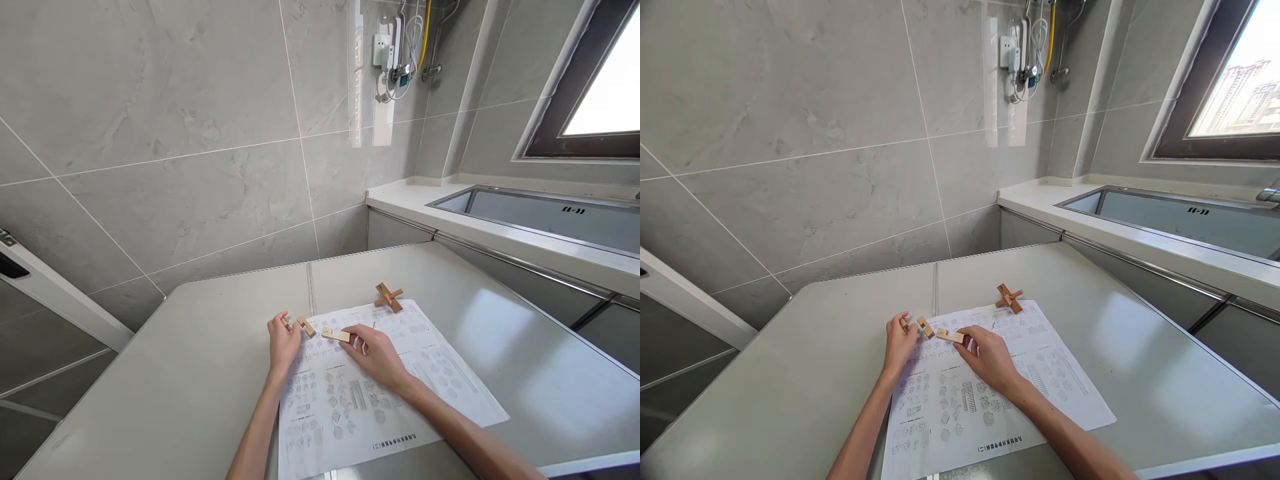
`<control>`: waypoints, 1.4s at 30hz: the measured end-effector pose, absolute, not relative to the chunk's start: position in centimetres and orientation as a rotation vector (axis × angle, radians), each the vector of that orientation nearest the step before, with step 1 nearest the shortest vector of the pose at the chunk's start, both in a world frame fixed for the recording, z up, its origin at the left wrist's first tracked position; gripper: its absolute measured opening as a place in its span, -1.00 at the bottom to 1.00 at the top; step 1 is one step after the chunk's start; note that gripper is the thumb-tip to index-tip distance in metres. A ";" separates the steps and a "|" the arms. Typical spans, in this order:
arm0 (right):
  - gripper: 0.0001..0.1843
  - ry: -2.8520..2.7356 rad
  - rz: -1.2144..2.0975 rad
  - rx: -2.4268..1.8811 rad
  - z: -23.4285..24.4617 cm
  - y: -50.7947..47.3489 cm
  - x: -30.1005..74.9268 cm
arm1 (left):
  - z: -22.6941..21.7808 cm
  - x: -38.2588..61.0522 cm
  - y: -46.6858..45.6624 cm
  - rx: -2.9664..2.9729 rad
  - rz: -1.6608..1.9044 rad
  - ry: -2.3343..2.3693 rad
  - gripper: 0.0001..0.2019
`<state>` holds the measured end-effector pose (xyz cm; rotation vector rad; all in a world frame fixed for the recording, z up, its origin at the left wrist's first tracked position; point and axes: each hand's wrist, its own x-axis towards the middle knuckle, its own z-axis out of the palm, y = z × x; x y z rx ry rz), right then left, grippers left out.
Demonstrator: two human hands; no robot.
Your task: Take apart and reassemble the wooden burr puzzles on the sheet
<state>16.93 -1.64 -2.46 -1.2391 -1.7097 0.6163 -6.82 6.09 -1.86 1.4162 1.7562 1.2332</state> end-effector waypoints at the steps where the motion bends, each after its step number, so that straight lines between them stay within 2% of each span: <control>1: -0.87 -1.717 0.616 -1.238 -2.4 -1.7 16.9 | -2.0 -6.8 6.1 1.450 1.195 1.767 -0.64; 8: -0.88 -1.758 0.603 -1.234 -2.3 -2.0 17.0 | -2.3 -6.3 5.7 1.639 1.017 1.789 -0.55; 15: -0.89 -1.729 0.596 -1.274 -2.4 -1.9 16.8 | -2.1 -5.6 4.8 1.838 0.904 1.747 -0.31; 27: -0.84 -1.662 0.571 -1.494 -2.9 -1.5 17.2 | -1.9 -5.0 4.2 2.035 0.830 1.520 -0.47; 36: -0.83 -1.724 0.406 -1.656 -3.7 -1.2 17.3 | -1.1 -4.1 3.0 2.116 0.703 1.204 -0.40; 42: -0.80 -1.782 0.345 -1.691 -4.3 -1.2 17.1 | -1.4 -3.9 2.8 2.079 0.693 1.155 -0.30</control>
